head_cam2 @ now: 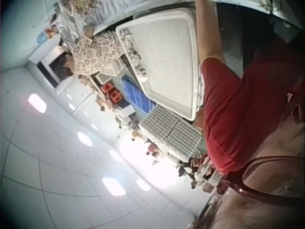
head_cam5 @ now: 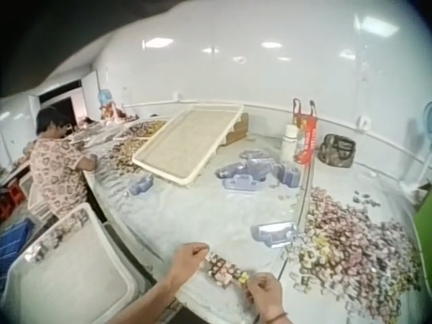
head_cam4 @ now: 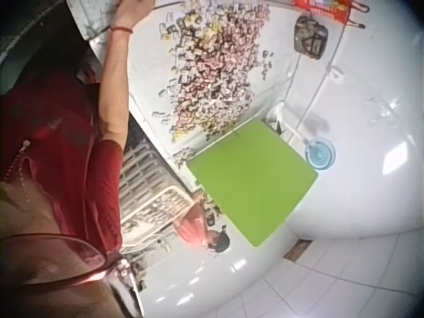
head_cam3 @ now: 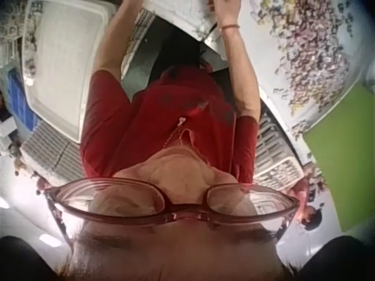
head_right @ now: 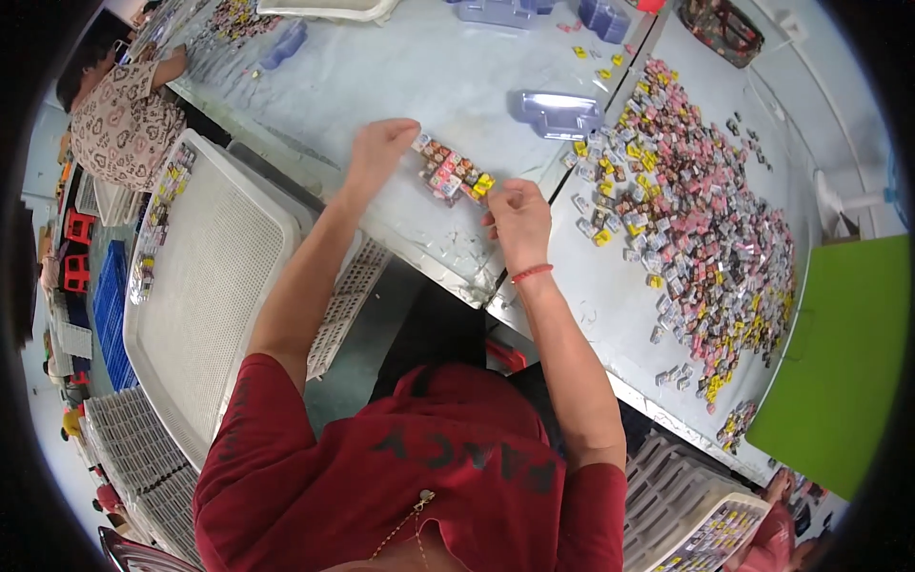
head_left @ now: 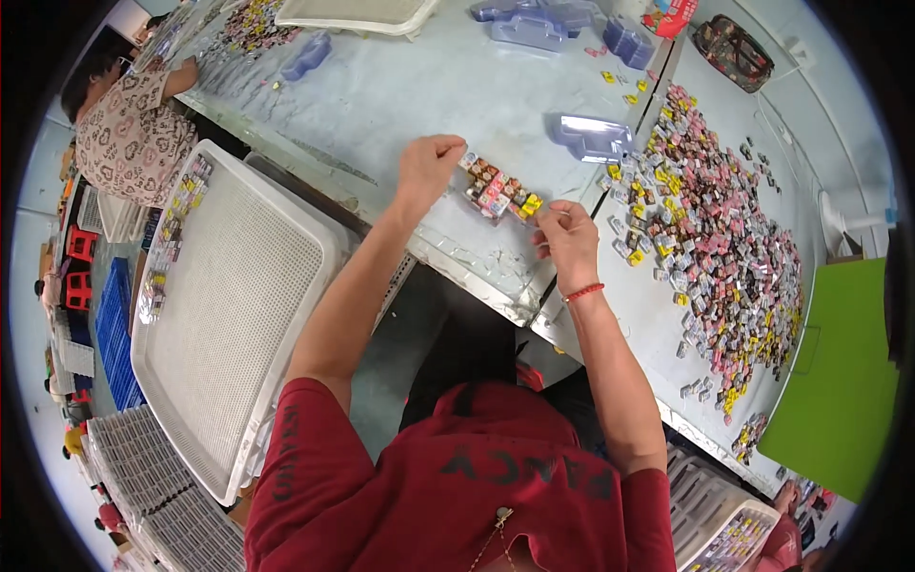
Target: Sort and arrange small plastic toy components onto a tray for packaging.
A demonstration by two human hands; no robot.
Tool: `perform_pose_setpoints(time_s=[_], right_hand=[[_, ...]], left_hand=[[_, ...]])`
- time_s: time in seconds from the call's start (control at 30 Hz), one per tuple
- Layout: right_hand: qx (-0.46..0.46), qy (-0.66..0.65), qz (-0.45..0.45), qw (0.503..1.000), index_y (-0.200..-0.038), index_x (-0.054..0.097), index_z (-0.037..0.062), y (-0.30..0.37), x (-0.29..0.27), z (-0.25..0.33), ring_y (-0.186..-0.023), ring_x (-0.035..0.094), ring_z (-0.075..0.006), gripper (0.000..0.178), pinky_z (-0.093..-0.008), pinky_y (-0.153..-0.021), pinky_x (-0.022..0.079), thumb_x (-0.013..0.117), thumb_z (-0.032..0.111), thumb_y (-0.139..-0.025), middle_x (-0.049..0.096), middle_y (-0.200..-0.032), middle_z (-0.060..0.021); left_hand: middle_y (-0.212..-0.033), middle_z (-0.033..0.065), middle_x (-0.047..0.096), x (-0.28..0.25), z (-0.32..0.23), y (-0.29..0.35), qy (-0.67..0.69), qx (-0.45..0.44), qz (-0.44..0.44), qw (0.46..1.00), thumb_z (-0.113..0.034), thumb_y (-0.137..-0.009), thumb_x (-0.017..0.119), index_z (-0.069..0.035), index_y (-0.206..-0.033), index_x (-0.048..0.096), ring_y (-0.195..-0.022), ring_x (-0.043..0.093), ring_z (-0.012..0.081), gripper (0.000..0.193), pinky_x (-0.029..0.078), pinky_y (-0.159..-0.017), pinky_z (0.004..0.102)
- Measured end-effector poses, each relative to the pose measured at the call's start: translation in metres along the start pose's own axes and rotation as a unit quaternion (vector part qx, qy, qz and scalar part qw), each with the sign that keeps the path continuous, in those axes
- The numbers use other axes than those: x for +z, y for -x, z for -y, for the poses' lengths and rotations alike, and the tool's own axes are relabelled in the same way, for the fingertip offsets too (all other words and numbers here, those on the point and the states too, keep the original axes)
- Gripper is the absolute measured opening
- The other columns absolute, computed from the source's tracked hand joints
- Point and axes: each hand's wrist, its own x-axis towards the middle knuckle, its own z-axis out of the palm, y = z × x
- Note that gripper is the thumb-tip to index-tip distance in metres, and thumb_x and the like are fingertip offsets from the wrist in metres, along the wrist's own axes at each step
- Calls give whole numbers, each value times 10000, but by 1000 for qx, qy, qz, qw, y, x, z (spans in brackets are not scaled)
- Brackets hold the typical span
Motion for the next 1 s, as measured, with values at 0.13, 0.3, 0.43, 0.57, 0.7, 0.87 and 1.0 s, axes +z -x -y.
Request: perform_pose_setpoints(time_s=[0.13,0.3,0.43,0.57,0.7,0.87,1.0], right_hand=[[15,40,1,999,-1106,542,-9,1,1,-5,-658,599,-136,326,-257,-526,477,681,153,-860,621,-797,-55],[-209,301,-85,927,-1215,505,-6,-12,-11,12,-923,606,-226,567,-332,-775,520,763,261,-787,610,-1036,-128],[-264,495,104,821,-1365,356,-5,-23,-2,38,-1234,458,-371,869,-442,-1043,376,795,312,-685,519,-1279,-232],[-164,622,153,751,-1384,288,-6,-30,27,42,-1187,492,-411,882,-445,-1015,409,759,208,-670,522,-1249,-266],[-113,613,182,760,-1339,297,-9,-35,38,38,-1136,518,-433,810,-465,-971,440,723,138,-666,532,-1199,-279],[-178,596,157,767,-1277,346,-1,-39,32,18,-1074,546,-420,713,-475,-882,497,720,164,-692,547,-1140,-244],[-184,560,183,786,-1270,354,-19,-46,26,17,-1082,531,-434,722,-467,-915,479,735,189,-694,539,-1136,-265]], left_hand=[[-788,131,706,2,14,6,-10,21,-15,1000,-253,-839,671,3,-1022,692,-699,666,215,316,511,-667,329],[-881,172,674,-25,5,25,11,-122,20,992,-381,-883,634,54,-1111,626,-731,672,219,491,522,-636,316],[-929,163,658,-29,-15,46,182,-224,79,954,-417,-903,599,91,-1057,624,-728,660,209,531,538,-621,296],[-882,133,649,-17,-14,41,183,-237,118,947,-420,-901,599,104,-995,624,-714,648,189,533,548,-621,285],[-856,121,639,-11,-10,36,164,-261,131,942,-421,-888,621,91,-963,633,-692,633,175,518,540,-613,277],[-976,89,634,-3,-13,34,172,-300,191,919,-460,-875,651,30,-1091,616,-846,603,144,537,510,-784,282],[-950,111,643,2,-11,32,220,-357,144,896,-439,-789,748,64,-1006,631,-848,592,192,561,496,-742,328]])
